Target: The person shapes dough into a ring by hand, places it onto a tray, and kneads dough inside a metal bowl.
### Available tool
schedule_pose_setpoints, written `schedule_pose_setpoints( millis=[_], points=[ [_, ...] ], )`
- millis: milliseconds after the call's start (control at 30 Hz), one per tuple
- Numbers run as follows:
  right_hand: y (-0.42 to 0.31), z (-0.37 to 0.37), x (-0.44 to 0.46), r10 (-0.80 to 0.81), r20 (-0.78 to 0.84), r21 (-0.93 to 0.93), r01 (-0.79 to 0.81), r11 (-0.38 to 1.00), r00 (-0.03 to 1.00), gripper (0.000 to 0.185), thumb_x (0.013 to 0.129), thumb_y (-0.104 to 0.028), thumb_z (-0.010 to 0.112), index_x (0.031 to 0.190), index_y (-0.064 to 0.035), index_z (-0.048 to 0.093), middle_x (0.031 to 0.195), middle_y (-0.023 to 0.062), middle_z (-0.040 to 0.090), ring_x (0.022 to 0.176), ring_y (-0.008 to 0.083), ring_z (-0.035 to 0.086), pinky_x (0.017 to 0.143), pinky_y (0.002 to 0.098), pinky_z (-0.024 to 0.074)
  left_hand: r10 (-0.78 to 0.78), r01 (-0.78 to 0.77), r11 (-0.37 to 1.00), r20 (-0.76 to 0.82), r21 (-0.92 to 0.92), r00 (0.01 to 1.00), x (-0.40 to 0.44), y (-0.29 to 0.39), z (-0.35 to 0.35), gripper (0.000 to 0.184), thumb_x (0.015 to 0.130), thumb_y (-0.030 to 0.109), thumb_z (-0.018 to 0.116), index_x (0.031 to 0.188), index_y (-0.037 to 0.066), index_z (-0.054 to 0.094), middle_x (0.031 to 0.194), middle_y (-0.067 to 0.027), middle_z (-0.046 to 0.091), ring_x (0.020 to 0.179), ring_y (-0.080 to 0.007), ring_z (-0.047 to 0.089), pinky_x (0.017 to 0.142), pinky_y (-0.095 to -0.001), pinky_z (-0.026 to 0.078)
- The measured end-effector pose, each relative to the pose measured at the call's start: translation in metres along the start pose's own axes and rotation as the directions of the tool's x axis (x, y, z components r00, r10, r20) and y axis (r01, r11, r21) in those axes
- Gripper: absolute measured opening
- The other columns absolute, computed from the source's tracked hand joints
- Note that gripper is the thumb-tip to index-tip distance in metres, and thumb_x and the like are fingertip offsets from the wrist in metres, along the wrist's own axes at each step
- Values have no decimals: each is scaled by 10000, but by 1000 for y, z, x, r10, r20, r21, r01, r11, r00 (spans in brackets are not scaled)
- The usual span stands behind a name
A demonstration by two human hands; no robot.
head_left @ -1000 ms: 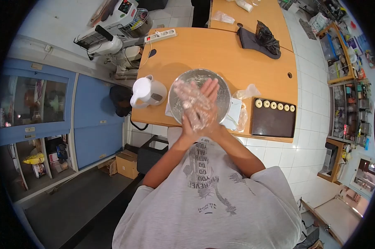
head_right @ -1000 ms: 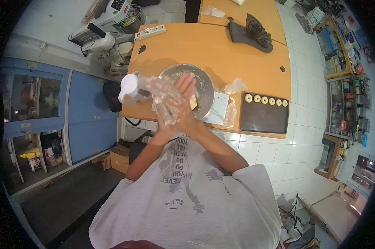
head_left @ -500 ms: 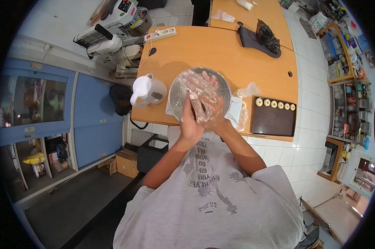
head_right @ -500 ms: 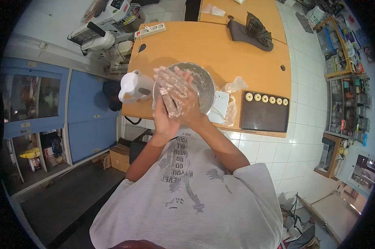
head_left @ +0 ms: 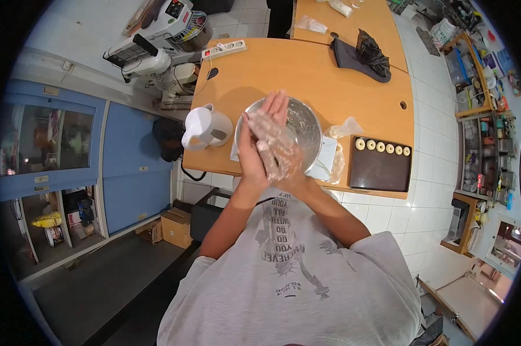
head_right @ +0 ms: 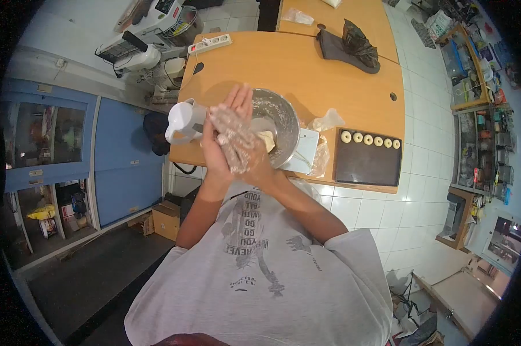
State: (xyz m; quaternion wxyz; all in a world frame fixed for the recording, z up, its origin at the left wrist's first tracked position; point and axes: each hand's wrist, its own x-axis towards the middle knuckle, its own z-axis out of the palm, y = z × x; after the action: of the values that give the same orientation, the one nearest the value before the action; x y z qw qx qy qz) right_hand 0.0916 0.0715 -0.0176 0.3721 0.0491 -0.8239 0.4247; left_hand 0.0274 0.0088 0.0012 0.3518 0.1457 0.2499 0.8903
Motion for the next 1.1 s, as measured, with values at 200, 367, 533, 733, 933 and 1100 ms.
schedule_pose_setpoints(
  millis=[200, 367, 533, 733, 933, 1100],
  points=[
    [2, -3, 4, 152, -40, 4, -152, 988, 988, 358, 963, -89, 584, 1303, -7, 660, 1464, 204, 583, 1406, 405, 511, 1205, 489, 347, 15, -19, 998, 67, 57, 998, -30, -29, -7, 656, 1124, 451, 244, 1599, -1, 279, 1643, -218, 314, 1565, -306, 234, 1294, -393, 171],
    [6, -1, -3, 53, -64, 14, -53, 999, 997, 370, 951, -60, 587, 1308, 30, 616, 1456, 223, 582, 1404, 409, 511, 1194, 483, 371, -67, 85, 989, -152, 118, 986, -4, -3, -1, 657, 1123, 448, 252, 1600, -3, 274, 1656, -195, 304, 1561, -269, 255, 1285, -368, 181],
    [-18, 31, -7, 313, -288, -410, -412, 814, 905, 415, 948, -87, 607, 1355, -4, 609, 1454, 216, 584, 1402, 386, 518, 1177, 468, 399, 8, -19, 995, 107, 102, 994, -25, -28, -9, 664, 1121, 439, 249, 1602, -19, 260, 1667, -194, 291, 1553, -279, 279, 1279, -386, 189],
    [6, -8, 5, 16, -102, -64, -22, 998, 995, 377, 910, -81, 621, 1277, -20, 679, 1412, 202, 621, 1342, 385, 574, 1144, 501, 431, -125, 124, 992, -107, -19, 986, -18, -10, 3, 672, 1114, 431, 297, 1623, 2, 201, 1668, -178, 299, 1550, -281, 284, 1285, -400, 207],
    [-3, -10, -11, 84, -7, -332, -81, 940, 996, 394, 943, -122, 632, 1328, -62, 685, 1419, 178, 630, 1361, 374, 564, 1151, 474, 411, -37, 47, 997, 151, -64, 988, -34, -36, -7, 677, 1111, 420, 275, 1623, -15, 198, 1667, -219, 277, 1563, -287, 254, 1284, -394, 182],
    [14, -13, 5, -61, 26, -146, 64, 987, 998, 494, 950, -229, 611, 1420, -78, 603, 1510, 201, 538, 1427, 405, 481, 1223, 485, 326, -146, 156, 987, -164, 48, 976, -16, -1, 15, 774, 1096, 534, 215, 1614, -40, 196, 1676, -224, 250, 1560, -312, 251, 1288, -400, 163]
  ],
)
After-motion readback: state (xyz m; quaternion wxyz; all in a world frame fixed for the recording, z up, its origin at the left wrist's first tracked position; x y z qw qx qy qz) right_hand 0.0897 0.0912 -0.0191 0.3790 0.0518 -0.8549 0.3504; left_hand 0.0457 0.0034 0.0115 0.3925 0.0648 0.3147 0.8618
